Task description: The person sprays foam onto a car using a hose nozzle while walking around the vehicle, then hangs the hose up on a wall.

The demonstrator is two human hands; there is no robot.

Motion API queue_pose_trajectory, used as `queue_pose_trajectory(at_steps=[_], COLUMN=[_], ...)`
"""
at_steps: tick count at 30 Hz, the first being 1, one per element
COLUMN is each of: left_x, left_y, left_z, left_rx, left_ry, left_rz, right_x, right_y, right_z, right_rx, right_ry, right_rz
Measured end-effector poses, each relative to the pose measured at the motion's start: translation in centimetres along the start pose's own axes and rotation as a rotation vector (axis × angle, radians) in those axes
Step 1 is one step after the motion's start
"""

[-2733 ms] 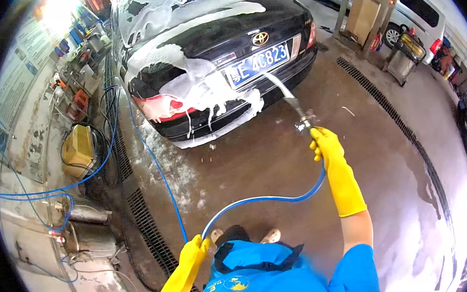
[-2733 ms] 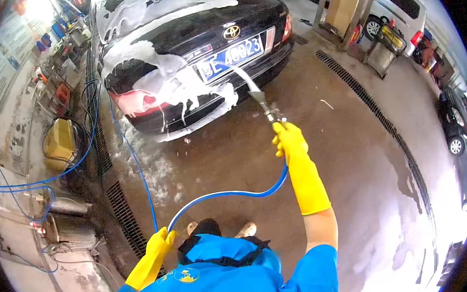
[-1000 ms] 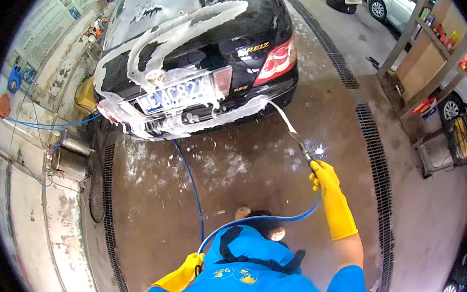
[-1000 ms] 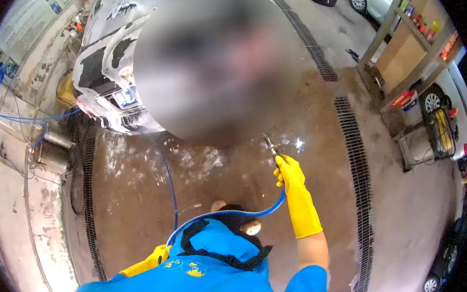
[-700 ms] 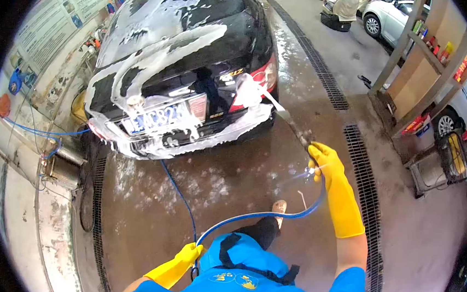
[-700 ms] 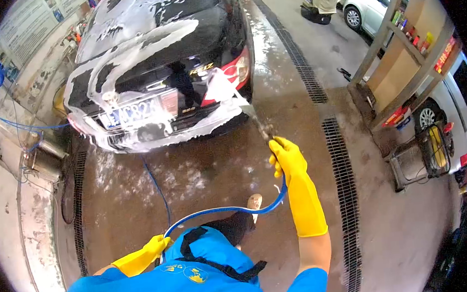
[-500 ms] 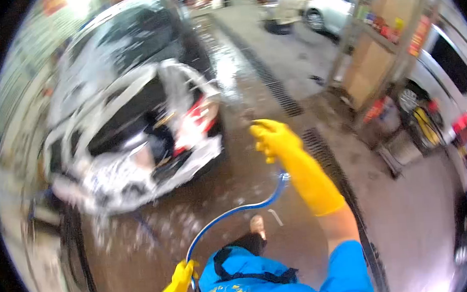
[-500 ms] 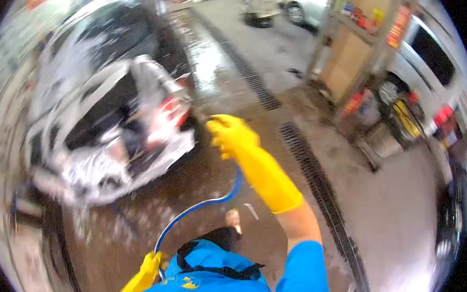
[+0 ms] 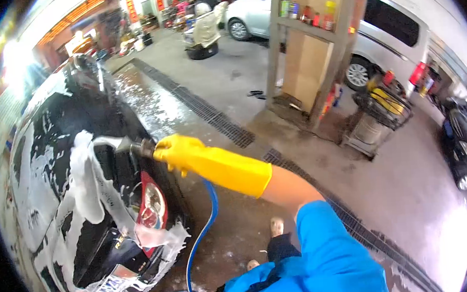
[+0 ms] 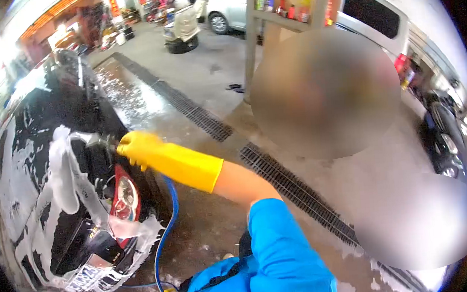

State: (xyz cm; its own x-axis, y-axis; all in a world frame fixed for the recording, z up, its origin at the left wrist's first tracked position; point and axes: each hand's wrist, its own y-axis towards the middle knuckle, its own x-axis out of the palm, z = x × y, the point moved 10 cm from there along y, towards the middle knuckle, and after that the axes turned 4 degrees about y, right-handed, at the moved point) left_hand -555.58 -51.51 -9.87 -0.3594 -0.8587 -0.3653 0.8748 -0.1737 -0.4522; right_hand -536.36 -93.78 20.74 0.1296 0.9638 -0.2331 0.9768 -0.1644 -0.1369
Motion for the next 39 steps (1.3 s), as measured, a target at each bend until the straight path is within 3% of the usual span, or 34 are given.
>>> queue_pose_trajectory(at_steps=[4,5,6,10,14,19,21,22,23,27,31,34,37,39], left_x=[2.8,4.5,5.9,12.6,17.9,21.9,22.3,22.4,22.7,23.7,23.8,24.0,24.2,23.7], left_y=[1.9,2.5,4.2,5.6,8.8,13.0,14.8,15.7,16.2,21.7,27.8,32.0,36.2,37.2], left_z=[2.5,3.4,2.2,9.6,16.6,23.5,26.4,27.9,29.5,30.8,34.1,37.1,37.0,41.7], left_rx=[-0.016,-0.152,-0.084,-0.267,-0.362,-0.391,-0.347,-0.324,-0.436,-0.388,-0.367,-0.43,-0.465,-0.358], left_ry=[-0.071,-0.175,-0.244,-0.114,-0.003,0.019,0.16,0.234,0.158,0.076,0.058,0.065,0.063,-0.007], left_rz=[0.125,0.127,0.155,0.181,0.199,0.267,0.334,0.365,0.353,0.42,0.455,0.453,0.421,0.442], right_x=[-5.0,-6.0,-7.1,-9.6,-13.3,-19.7,-21.7,-22.1,-22.5,-22.6,-18.6,-16.3,-17.7,-19.3], right_y=[9.7,11.1,12.3,17.8,23.0,34.0,38.5,40.8,42.9,50.2,54.5,56.9,60.8,65.2], right_z=[-0.5,-0.6,-0.8,1.0,2.2,-1.9,-5.1,-6.7,-8.1,-13.5,-16.3,-16.1,-18.3,-19.7], right_rx=[-0.084,-0.068,-0.051,-0.005,0.041,-0.066,-0.123,-0.189,-0.224,-0.28,-0.386,-0.283,-0.309,-0.335], right_ry=[0.021,0.023,0.022,-0.085,-0.151,-0.097,-0.046,0.024,0.067,0.183,0.007,-0.117,-0.159,-0.144], right_rz=[0.021,0.017,0.008,-0.265,-0.38,-0.282,-0.187,-0.192,-0.165,-0.142,-0.417,-0.552,-0.438,-0.348])
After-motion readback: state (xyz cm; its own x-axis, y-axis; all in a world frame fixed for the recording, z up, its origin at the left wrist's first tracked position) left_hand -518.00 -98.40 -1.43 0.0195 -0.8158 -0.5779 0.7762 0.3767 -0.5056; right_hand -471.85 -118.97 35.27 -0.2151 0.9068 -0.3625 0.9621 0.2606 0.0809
